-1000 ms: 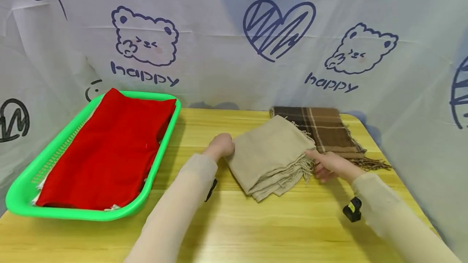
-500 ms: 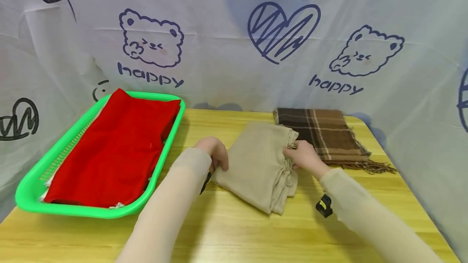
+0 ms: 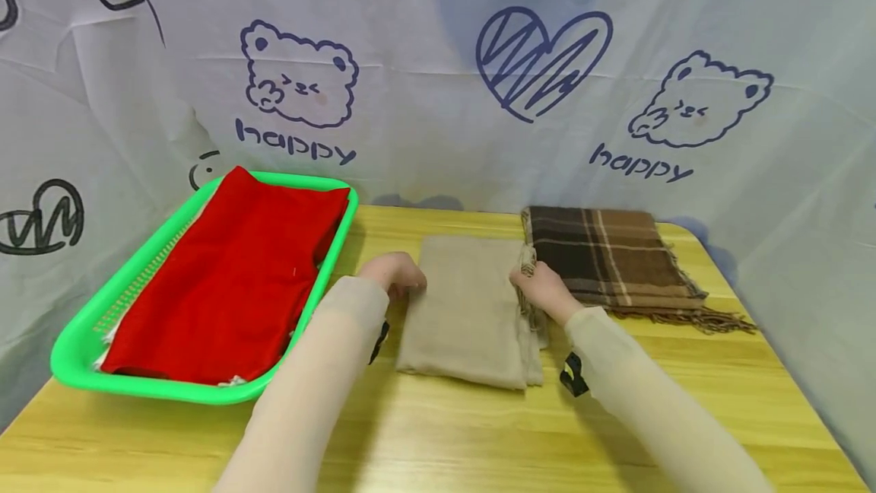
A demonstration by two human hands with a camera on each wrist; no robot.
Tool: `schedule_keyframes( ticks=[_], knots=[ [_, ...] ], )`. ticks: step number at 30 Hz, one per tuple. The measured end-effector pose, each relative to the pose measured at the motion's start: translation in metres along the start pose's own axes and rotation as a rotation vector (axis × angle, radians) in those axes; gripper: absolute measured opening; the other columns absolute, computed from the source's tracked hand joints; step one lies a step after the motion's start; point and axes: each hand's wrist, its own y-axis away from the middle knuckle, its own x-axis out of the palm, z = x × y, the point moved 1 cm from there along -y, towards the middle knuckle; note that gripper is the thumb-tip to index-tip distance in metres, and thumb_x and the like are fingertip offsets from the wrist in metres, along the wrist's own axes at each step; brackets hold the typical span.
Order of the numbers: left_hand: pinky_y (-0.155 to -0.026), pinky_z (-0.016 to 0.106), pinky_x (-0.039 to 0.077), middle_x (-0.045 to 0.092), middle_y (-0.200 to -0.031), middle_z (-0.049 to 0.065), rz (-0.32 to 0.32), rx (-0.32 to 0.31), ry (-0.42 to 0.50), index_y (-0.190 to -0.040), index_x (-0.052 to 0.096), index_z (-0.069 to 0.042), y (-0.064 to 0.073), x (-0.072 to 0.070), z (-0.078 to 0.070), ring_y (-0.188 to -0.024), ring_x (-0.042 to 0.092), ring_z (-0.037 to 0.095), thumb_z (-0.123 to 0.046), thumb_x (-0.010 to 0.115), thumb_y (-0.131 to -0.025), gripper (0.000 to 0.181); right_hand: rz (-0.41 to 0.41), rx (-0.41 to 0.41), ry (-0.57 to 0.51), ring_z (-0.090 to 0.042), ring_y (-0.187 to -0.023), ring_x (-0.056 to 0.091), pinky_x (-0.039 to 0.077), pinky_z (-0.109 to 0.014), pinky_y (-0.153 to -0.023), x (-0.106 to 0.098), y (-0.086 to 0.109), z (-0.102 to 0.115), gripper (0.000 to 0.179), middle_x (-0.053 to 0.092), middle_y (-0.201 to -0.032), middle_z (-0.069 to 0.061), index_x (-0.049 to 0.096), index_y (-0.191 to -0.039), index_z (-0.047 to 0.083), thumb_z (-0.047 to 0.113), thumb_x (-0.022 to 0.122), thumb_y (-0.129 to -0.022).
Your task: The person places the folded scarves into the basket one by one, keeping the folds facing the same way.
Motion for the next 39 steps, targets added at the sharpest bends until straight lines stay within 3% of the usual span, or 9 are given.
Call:
schedule_keyframes(
  ticks=[3, 7, 14, 21, 23, 29, 32, 35, 39],
  knots=[
    [-0.06, 0.026, 0.048, 0.056, -0.076, 0.009, -0.049, 0.025, 0.063, -0.095, 0.06, 0.001, 0.0, 0.0, 0.005, -0.065, 0.055, 0.018, -0.022, 0.054, -0.091, 0.024, 0.072, 0.003, 0.042, -0.034, -0.092, 0.058, 0.048, -0.043, -0.085, 0.001, 0.007, -0.002, 0.056, 0.057, -0.105, -0.03, 0.051, -0.11, -0.014, 0.039, 0.036, -0.099],
    [-0.068, 0.031, 0.054, 0.055, -0.075, 0.01, -0.019, 0.014, 0.149, -0.093, 0.058, 0.002, 0.0, 0.005, 0.01, -0.065, 0.058, 0.02, -0.019, 0.054, -0.092, 0.022, 0.118, -0.023, 0.037, -0.01, -0.038, 0.022, 0.034, -0.026, -0.046, 0.005, 0.011, -0.001, 0.048, 0.02, -0.046, 0.005, 0.032, -0.057, 0.016, 0.041, 0.043, -0.096],
    [-0.075, 0.037, 0.056, 0.063, -0.107, 0.027, 0.047, 0.014, 0.268, -0.116, 0.055, 0.009, -0.003, 0.011, 0.005, -0.092, 0.066, 0.033, -0.015, 0.048, -0.094, 0.033, 0.046, 0.016, -0.096, -0.008, -0.042, 0.029, 0.035, -0.025, -0.048, 0.014, 0.01, 0.001, 0.036, 0.03, -0.048, 0.006, 0.039, -0.062, 0.014, 0.027, 0.049, -0.095],
    [-0.073, 0.035, 0.057, 0.065, -0.104, 0.023, 0.011, 0.083, 0.247, -0.112, 0.057, 0.009, 0.008, 0.008, -0.009, -0.087, 0.067, 0.027, -0.009, 0.047, -0.092, 0.029, 0.039, 0.117, -0.476, -0.007, -0.044, 0.035, 0.035, -0.025, -0.051, 0.011, 0.01, 0.003, 0.019, 0.036, -0.049, 0.007, 0.049, -0.104, -0.002, 0.015, 0.049, -0.095],
    [-0.07, 0.036, 0.057, 0.066, -0.096, 0.021, 0.011, 0.098, 0.249, -0.106, 0.059, 0.006, -0.039, 0.011, 0.001, -0.08, 0.068, 0.027, -0.008, 0.048, -0.089, 0.025, 0.017, 0.115, -0.5, -0.006, -0.047, 0.041, 0.038, -0.024, -0.052, 0.008, 0.012, 0.005, 0.022, 0.043, -0.054, 0.006, 0.049, -0.11, -0.004, 0.014, 0.049, -0.096],
    [-0.06, 0.042, 0.056, 0.068, -0.086, 0.016, 0.03, 0.114, 0.266, -0.101, 0.06, 0.0, -0.254, 0.023, 0.056, -0.071, 0.069, 0.028, -0.013, 0.059, -0.083, 0.022, -0.021, 0.064, -0.492, -0.006, -0.045, 0.038, 0.037, -0.023, -0.052, -0.001, 0.018, 0.022, 0.031, 0.047, -0.056, 0.007, 0.049, -0.12, -0.004, 0.015, 0.05, -0.096],
    [-0.06, 0.044, 0.056, 0.069, -0.087, 0.017, 0.035, 0.105, 0.264, -0.101, 0.062, -0.001, -0.302, 0.019, 0.071, -0.072, 0.069, 0.03, -0.016, 0.062, -0.082, 0.025, -0.014, 0.058, -0.504, -0.006, -0.043, 0.035, 0.038, -0.023, -0.052, -0.005, 0.02, 0.03, 0.033, 0.047, -0.054, 0.008, 0.048, -0.124, -0.004, 0.014, 0.049, -0.096],
    [-0.062, 0.043, 0.056, 0.069, -0.089, 0.016, 0.045, 0.095, 0.278, -0.102, 0.062, -0.001, -0.293, 0.009, 0.07, -0.074, 0.069, 0.029, -0.015, 0.062, -0.082, 0.025, -0.011, 0.06, -0.514, -0.004, -0.046, 0.045, 0.044, -0.023, -0.053, -0.008, 0.022, 0.036, 0.037, 0.054, -0.06, 0.009, 0.046, -0.127, -0.005, 0.013, 0.05, -0.096],
    [-0.071, 0.041, 0.057, 0.067, -0.099, 0.017, 0.021, 0.11, 0.264, -0.107, 0.059, 0.003, -0.185, -0.01, 0.041, -0.084, 0.069, 0.028, -0.01, 0.055, -0.085, 0.026, -0.005, 0.051, -0.508, -0.003, -0.048, 0.047, 0.046, -0.022, -0.056, -0.011, 0.023, 0.043, 0.04, 0.056, -0.064, 0.009, 0.044, -0.131, -0.005, 0.014, 0.049, -0.096]
  ],
)
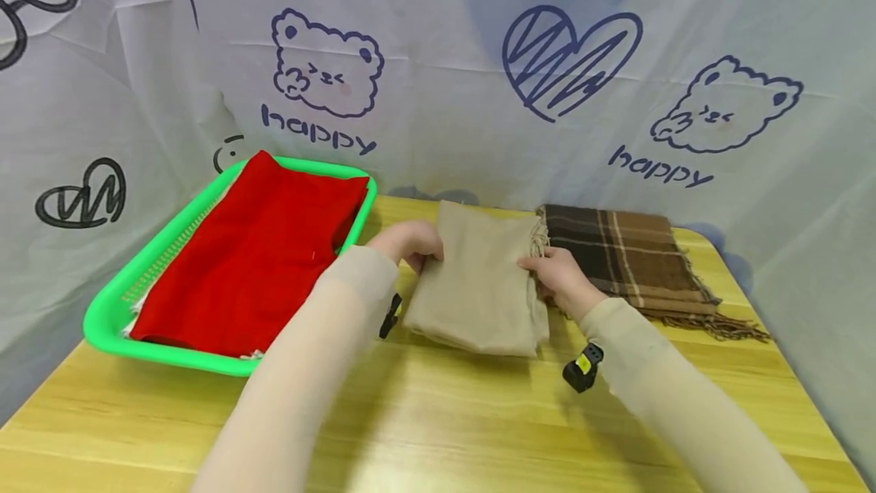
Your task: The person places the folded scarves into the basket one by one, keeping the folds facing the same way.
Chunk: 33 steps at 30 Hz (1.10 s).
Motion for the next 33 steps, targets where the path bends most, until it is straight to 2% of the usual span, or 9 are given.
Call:
schedule_keyframes(
  ticks=[3, 5, 6, 8, 11, 14, 23, 29, 33],
  knots=[
    [-0.073, 0.037, 0.057, 0.066, -0.097, 0.018, -0.016, 0.031, -0.044, -0.101, 0.058, 0.006, 0.097, -0.005, -0.043, -0.082, 0.068, 0.026, -0.005, 0.049, -0.084, 0.023, 0.001, -0.013, 0.011, -0.004, -0.047, 0.044, 0.045, -0.022, -0.057, 0.001, 0.0, 0.005, 0.04, 0.054, -0.063, 0.01, 0.043, -0.132, -0.003, 0.015, 0.048, -0.097],
    [-0.075, 0.035, 0.056, 0.064, -0.094, 0.016, -0.041, 0.037, -0.077, -0.097, 0.057, 0.007, 0.154, -0.006, -0.067, -0.078, 0.066, 0.023, -0.002, 0.046, -0.084, 0.019, -0.002, -0.017, 0.018, -0.004, -0.048, 0.045, 0.045, -0.022, -0.058, 0.002, 0.0, 0.008, 0.039, 0.053, -0.063, 0.009, 0.043, -0.131, -0.003, 0.016, 0.048, -0.097],
    [-0.077, 0.034, 0.056, 0.063, -0.093, 0.016, -0.05, 0.04, -0.085, -0.096, 0.057, 0.007, 0.176, -0.007, -0.076, -0.077, 0.065, 0.022, -0.001, 0.045, -0.084, 0.018, -0.001, -0.019, 0.01, -0.004, -0.051, 0.047, 0.045, -0.021, -0.059, 0.002, 0.0, 0.009, 0.039, 0.053, -0.064, 0.009, 0.043, -0.131, -0.003, 0.015, 0.048, -0.097],
    [-0.079, 0.034, 0.055, 0.063, -0.097, 0.016, -0.062, 0.028, -0.074, -0.098, 0.056, 0.007, 0.202, -0.009, -0.087, -0.079, 0.065, 0.022, 0.0, 0.046, -0.085, 0.018, 0.002, -0.026, 0.0, -0.003, -0.057, 0.052, 0.047, -0.021, -0.061, 0.003, 0.0, 0.011, 0.04, 0.054, -0.07, 0.008, 0.042, -0.131, -0.004, 0.015, 0.048, -0.097],
    [-0.084, 0.035, 0.054, 0.062, -0.11, 0.021, -0.059, 0.026, -0.048, -0.108, 0.054, 0.009, 0.217, -0.011, -0.091, -0.092, 0.066, 0.026, 0.0, 0.043, -0.087, 0.025, 0.011, -0.029, -0.027, -0.002, -0.065, 0.056, 0.049, -0.021, -0.063, 0.004, 0.0, 0.015, 0.041, 0.055, -0.079, 0.007, 0.041, -0.132, -0.004, 0.014, 0.049, -0.097],
    [-0.087, 0.035, 0.053, 0.06, -0.119, 0.023, -0.047, 0.021, -0.033, -0.115, 0.052, 0.011, 0.22, -0.013, -0.091, -0.102, 0.064, 0.029, -0.001, 0.042, -0.089, 0.03, 0.023, -0.025, -0.048, -0.002, -0.066, 0.058, 0.05, -0.02, -0.064, 0.005, 0.0, 0.018, 0.042, 0.056, -0.081, 0.007, 0.04, -0.133, -0.004, 0.014, 0.049, -0.097],
    [-0.08, 0.032, 0.055, 0.061, -0.112, 0.022, -0.131, 0.011, -0.097, -0.11, 0.055, 0.011, 0.231, -0.03, -0.091, -0.082, 0.068, 0.023, -0.003, 0.049, -0.087, 0.027, 0.02, -0.028, -0.022, -0.003, -0.064, 0.056, 0.049, -0.022, -0.066, 0.013, 0.0, 0.034, 0.036, 0.057, -0.078, 0.008, 0.045, -0.129, 0.0, 0.018, 0.049, -0.097],
    [-0.086, 0.036, 0.054, 0.055, -0.116, 0.021, -0.145, 0.007, -0.051, -0.114, 0.048, 0.012, 0.241, -0.045, -0.088, -0.094, 0.066, 0.027, -0.002, 0.046, -0.089, 0.029, 0.02, -0.051, -0.029, -0.005, -0.062, 0.052, 0.047, -0.022, -0.064, 0.023, -0.002, 0.049, 0.032, 0.056, -0.078, 0.007, 0.047, -0.126, 0.003, 0.018, 0.049, -0.097],
    [-0.086, 0.036, 0.053, 0.055, -0.119, 0.021, -0.159, 0.002, -0.072, -0.118, 0.049, 0.011, 0.247, -0.057, -0.085, -0.091, 0.064, 0.026, -0.003, 0.047, -0.089, 0.032, 0.025, -0.064, -0.063, -0.005, -0.059, 0.049, 0.045, -0.023, -0.063, 0.033, -0.003, 0.061, 0.033, 0.055, -0.073, 0.008, 0.047, -0.127, 0.003, 0.017, 0.05, -0.097]
  ],
)
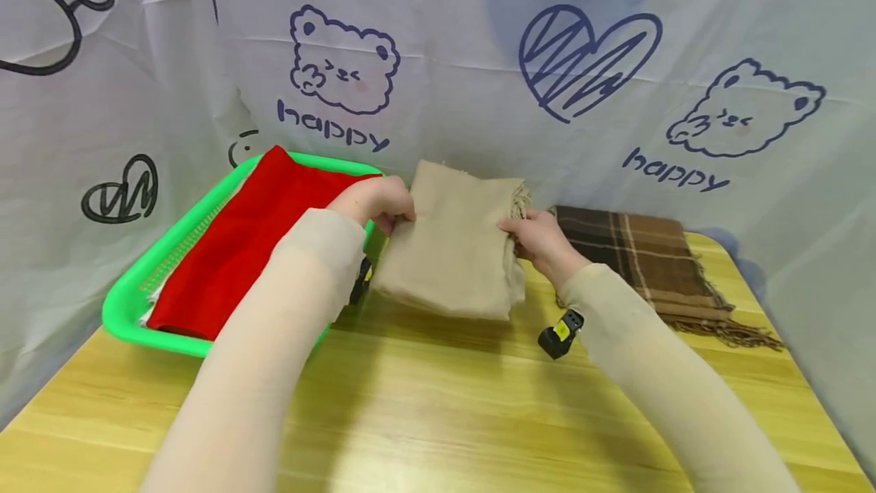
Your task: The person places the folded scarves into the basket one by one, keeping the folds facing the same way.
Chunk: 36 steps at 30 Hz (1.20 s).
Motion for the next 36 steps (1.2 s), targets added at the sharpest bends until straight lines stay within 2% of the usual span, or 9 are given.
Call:
schedule_keyframes(
  ticks=[5, 13, 17, 20, 23, 26, 30, 36],
  knots=[
    [-0.087, 0.036, 0.053, 0.054, -0.112, 0.018, -0.016, -0.019, -0.014, -0.117, 0.048, 0.01, 0.007, -0.021, 0.009, -0.085, 0.061, 0.022, -0.004, 0.046, -0.091, 0.029, -0.002, -0.01, -0.026, -0.006, -0.058, 0.048, 0.045, -0.022, -0.061, 0.019, -0.004, 0.017, 0.034, 0.054, -0.073, 0.007, 0.046, -0.128, 0.005, 0.016, 0.051, -0.096],
    [-0.091, 0.04, 0.051, 0.053, -0.11, 0.017, -0.055, -0.022, -0.041, -0.109, 0.049, 0.008, 0.027, -0.057, 0.029, -0.088, 0.065, 0.025, -0.005, 0.045, -0.092, 0.022, -0.014, -0.023, -0.057, -0.008, -0.065, 0.049, 0.044, -0.022, -0.061, 0.059, -0.01, 0.046, 0.032, 0.051, -0.087, 0.001, 0.05, -0.124, 0.003, 0.014, 0.054, -0.094],
    [-0.086, 0.04, 0.053, 0.051, -0.097, 0.013, -0.118, -0.016, -0.044, -0.089, 0.047, 0.001, 0.035, -0.073, 0.042, -0.08, 0.062, 0.021, -0.005, 0.046, -0.091, 0.007, -0.015, -0.033, -0.105, -0.008, -0.063, 0.049, 0.044, -0.022, -0.059, 0.081, -0.013, 0.058, 0.031, 0.051, -0.086, 0.0, 0.051, -0.122, 0.002, 0.012, 0.055, -0.093],
    [-0.073, 0.035, 0.055, 0.047, -0.081, 0.008, -0.199, 0.003, -0.052, -0.074, 0.041, -0.005, 0.035, -0.084, 0.058, -0.072, 0.058, 0.019, -0.006, 0.048, -0.088, 0.015, -0.017, -0.041, -0.141, -0.007, -0.062, 0.05, 0.045, -0.021, -0.058, 0.098, -0.016, 0.067, 0.033, 0.052, -0.088, -0.001, 0.051, -0.123, 0.001, 0.011, 0.056, -0.093],
    [-0.064, 0.031, 0.052, 0.044, -0.072, 0.005, -0.266, 0.0, -0.077, -0.068, 0.04, -0.007, 0.036, -0.096, 0.073, -0.066, 0.053, 0.018, -0.006, 0.05, -0.085, 0.02, -0.009, -0.045, -0.173, -0.008, -0.064, 0.052, 0.046, -0.021, -0.06, 0.117, -0.018, 0.076, 0.039, 0.057, -0.099, -0.006, 0.048, -0.129, 0.001, 0.01, 0.056, -0.093],
    [-0.06, 0.029, 0.051, 0.042, -0.068, 0.003, -0.3, -0.024, -0.11, -0.067, 0.039, -0.008, 0.042, -0.104, 0.083, -0.064, 0.051, 0.016, -0.007, 0.051, -0.086, 0.022, -0.002, -0.039, -0.193, -0.009, -0.067, 0.054, 0.048, -0.022, -0.062, 0.134, -0.019, 0.081, 0.043, 0.059, -0.114, -0.012, 0.046, -0.133, 0.001, 0.009, 0.057, -0.092],
    [-0.062, 0.029, 0.049, 0.039, -0.067, 0.001, -0.294, -0.076, -0.137, -0.066, 0.037, -0.01, 0.054, -0.113, 0.093, -0.066, 0.048, 0.016, -0.008, 0.05, -0.089, 0.027, 0.02, -0.032, -0.198, -0.01, -0.068, 0.054, 0.048, -0.02, -0.06, 0.157, -0.019, 0.083, 0.039, 0.06, -0.118, -0.014, 0.05, -0.129, 0.001, 0.009, 0.057, -0.092],
    [-0.061, 0.03, 0.047, 0.034, -0.06, -0.001, -0.26, -0.107, -0.189, -0.062, 0.031, -0.014, 0.068, -0.121, 0.115, -0.06, 0.044, 0.014, -0.007, 0.047, -0.089, 0.032, 0.077, -0.051, -0.177, -0.01, -0.065, 0.053, 0.045, -0.019, -0.055, 0.189, -0.014, 0.077, 0.034, 0.061, -0.116, -0.017, 0.053, -0.126, 0.0, 0.007, 0.055, -0.093]
  ],
)
